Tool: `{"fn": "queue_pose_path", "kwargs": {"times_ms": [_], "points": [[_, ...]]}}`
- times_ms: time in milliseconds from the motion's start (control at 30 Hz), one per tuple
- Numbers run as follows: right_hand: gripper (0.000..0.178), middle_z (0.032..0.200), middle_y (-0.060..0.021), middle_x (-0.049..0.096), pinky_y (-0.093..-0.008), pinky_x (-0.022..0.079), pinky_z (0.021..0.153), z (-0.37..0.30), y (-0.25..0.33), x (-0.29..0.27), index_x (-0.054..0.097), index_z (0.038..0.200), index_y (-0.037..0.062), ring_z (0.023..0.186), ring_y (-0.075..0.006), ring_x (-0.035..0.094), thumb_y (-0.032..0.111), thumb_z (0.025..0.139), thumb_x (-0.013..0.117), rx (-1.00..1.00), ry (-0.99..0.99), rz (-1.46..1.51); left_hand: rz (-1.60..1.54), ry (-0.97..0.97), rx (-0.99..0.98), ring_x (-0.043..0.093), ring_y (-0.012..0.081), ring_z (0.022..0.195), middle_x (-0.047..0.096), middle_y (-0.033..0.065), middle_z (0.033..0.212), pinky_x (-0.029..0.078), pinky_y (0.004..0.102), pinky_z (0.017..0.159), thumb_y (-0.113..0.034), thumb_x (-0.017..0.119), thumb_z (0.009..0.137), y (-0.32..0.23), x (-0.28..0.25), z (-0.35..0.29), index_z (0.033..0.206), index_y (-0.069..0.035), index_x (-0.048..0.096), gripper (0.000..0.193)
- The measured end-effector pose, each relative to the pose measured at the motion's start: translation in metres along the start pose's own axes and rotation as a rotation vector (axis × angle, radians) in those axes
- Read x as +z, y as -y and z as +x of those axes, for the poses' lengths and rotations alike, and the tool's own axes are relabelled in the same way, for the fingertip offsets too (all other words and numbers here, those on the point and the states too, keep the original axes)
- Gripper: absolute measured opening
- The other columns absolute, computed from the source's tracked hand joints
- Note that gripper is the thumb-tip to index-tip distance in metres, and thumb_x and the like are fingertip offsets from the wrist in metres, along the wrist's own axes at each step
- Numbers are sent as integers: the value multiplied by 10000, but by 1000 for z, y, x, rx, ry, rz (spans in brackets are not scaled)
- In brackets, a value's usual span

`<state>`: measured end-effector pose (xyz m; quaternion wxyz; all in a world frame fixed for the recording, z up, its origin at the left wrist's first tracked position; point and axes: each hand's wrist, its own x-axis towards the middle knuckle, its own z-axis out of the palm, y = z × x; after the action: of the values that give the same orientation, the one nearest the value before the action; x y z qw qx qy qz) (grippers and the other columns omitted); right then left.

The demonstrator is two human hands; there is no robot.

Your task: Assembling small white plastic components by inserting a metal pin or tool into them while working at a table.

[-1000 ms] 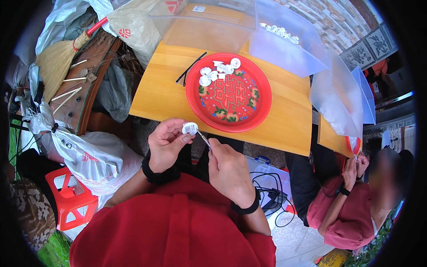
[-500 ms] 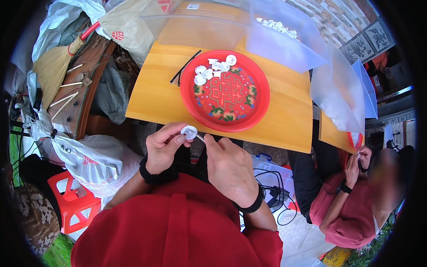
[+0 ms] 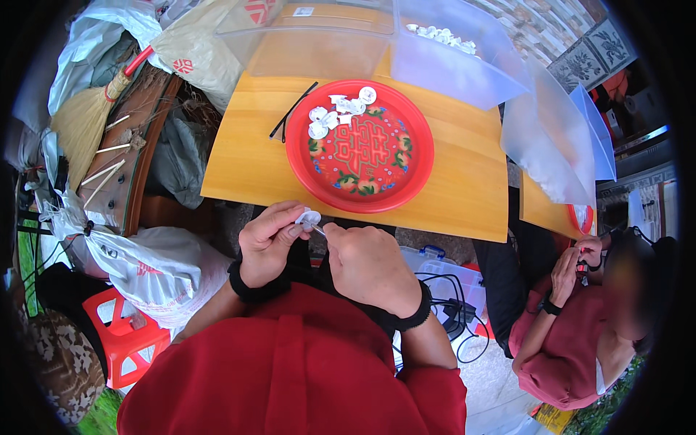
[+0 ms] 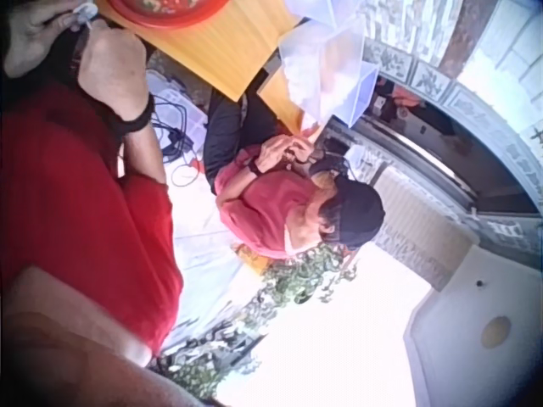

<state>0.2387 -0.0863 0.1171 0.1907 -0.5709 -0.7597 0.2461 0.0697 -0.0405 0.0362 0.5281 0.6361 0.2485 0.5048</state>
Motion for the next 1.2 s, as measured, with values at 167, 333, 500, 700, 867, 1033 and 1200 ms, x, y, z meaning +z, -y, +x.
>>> {"fn": "queue_pose_path", "kwargs": {"times_ms": [167, 333, 500, 700, 867, 1033, 1200], "points": [[109, 610, -180, 545, -451, 433, 556, 1, -7, -3, 532, 862, -9, 627, -359, 570, 41, 769, 506, -65, 12, 82, -75, -9, -5, 605, 187, 806, 560, 176, 1067, 515, 267, 687, 61, 520, 850, 0, 0, -1, 1084, 43, 569, 240], [114, 651, -183, 551, -452, 431, 564, -2, -8, 0, 538, 872, -8, 641, -351, 574, 39, 776, 499, -62, 13, 69, -128, -10, -61, 607, 180, 807, 583, 163, 1023, 514, 265, 685, 57, 518, 853, 6, 0, -3, 1098, 37, 563, 250], [276, 674, -157, 553, -392, 449, 557, -6, 2, -4, 560, 996, 3, 610, -326, 568, 12, 723, 600, 23, -290, 156, -317, -79, -249, 613, 168, 820, 610, 148, 994, 512, 267, 690, 26, 522, 863, 6, -1, 4, 1110, 34, 550, 248], [165, 659, -130, 529, -272, 427, 554, 3, 4, 11, 569, 906, -25, 561, -160, 511, -14, 747, 612, 201, -363, 485, -645, -108, -265, 617, 182, 835, 609, 157, 1034, 517, 285, 718, 8, 547, 854, 2, 4, 6, 1141, 30, 518, 289], [111, 653, -53, 537, -248, 415, 549, 13, -4, 30, 571, 863, -19, 592, -79, 490, -9, 758, 606, 224, -370, 732, -498, -53, -180, 610, 204, 920, 600, 169, 1065, 528, 305, 758, 67, 564, 821, 3, 5, 3, 1148, 27, 512, 333], [76, 649, -23, 536, -237, 407, 542, 18, -6, 27, 571, 836, -18, 602, -58, 477, -6, 766, 599, 298, -337, 698, -444, -54, -188, 603, 209, 951, 597, 168, 1068, 527, 308, 785, 91, 581, 800, -1, 6, 3, 1157, 16, 509, 372], [55, 637, -8, 519, -227, 392, 524, 24, -11, 25, 561, 802, -16, 592, -45, 460, -6, 765, 599, 329, -325, 707, -433, -43, -212, 599, 172, 941, 597, 145, 1077, 518, 282, 792, 91, 585, 803, 1, 7, 4, 1143, 36, 511, 352]]}}
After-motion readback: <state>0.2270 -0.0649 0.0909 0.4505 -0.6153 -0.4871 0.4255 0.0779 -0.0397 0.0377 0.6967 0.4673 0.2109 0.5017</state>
